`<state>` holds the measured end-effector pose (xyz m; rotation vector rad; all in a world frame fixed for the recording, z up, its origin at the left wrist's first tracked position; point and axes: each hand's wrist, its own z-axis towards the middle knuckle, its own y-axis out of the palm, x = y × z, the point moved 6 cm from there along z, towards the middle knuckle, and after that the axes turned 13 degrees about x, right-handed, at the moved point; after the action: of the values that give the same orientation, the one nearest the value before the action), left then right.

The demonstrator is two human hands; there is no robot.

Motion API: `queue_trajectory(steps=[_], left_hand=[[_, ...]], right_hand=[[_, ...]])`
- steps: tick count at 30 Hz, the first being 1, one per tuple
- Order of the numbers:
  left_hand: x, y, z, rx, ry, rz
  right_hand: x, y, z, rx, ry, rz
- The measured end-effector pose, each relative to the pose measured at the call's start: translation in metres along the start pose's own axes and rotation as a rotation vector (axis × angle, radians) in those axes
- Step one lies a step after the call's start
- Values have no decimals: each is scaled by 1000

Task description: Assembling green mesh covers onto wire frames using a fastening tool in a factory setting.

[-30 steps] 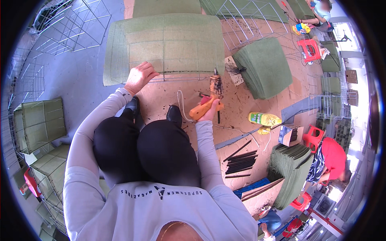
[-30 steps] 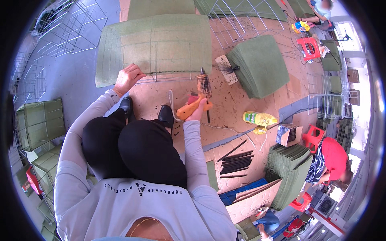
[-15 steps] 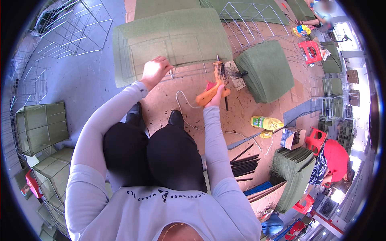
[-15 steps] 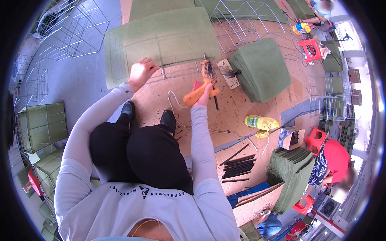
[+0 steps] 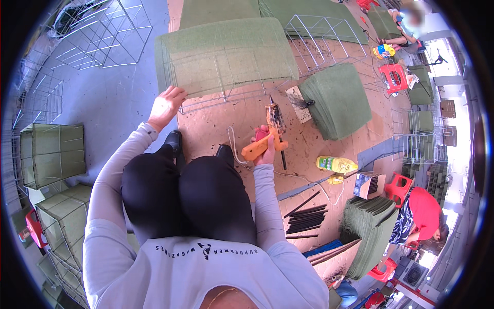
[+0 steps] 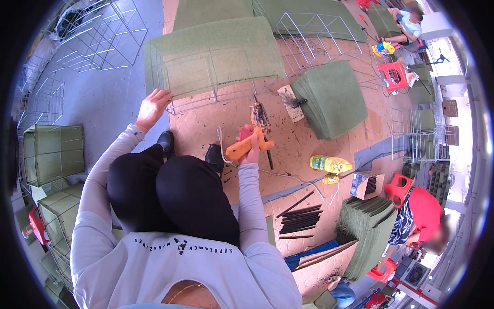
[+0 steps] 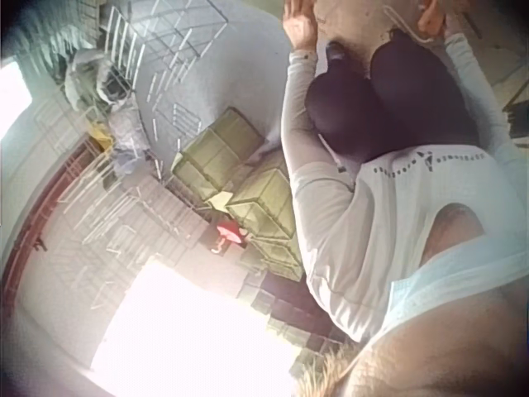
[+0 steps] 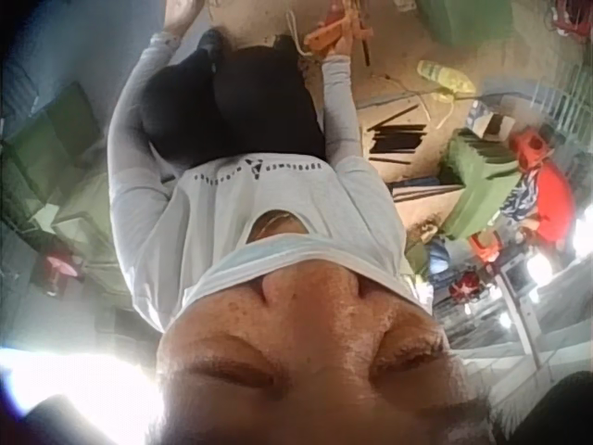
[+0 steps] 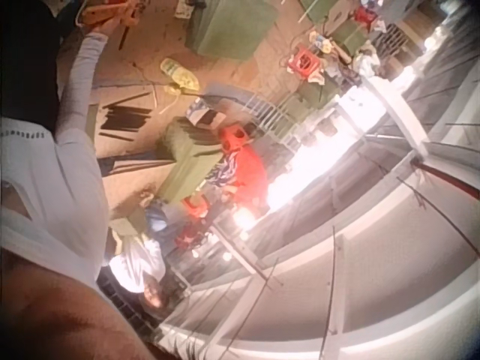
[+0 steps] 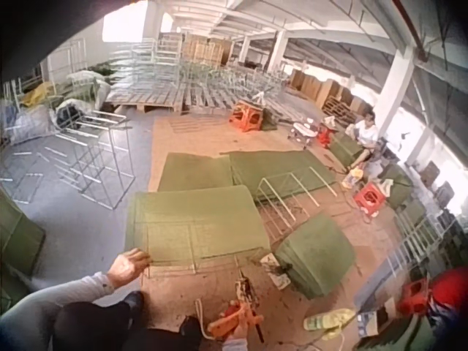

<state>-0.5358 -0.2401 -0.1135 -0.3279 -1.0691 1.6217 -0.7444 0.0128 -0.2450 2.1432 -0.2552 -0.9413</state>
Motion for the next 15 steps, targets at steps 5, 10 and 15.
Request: queue_trajectory(steps=[5, 10, 15], left_hand=[[0, -14, -9, 8, 130, 93], [1, -16, -14, -11, 96, 64], [-12, -23, -20, 79, 48, 88]], right_hand=[[-31, 11, 30, 19, -71, 7], [-52, 29, 42, 48, -90, -133], [11, 34, -8, -136, 161, -252]])
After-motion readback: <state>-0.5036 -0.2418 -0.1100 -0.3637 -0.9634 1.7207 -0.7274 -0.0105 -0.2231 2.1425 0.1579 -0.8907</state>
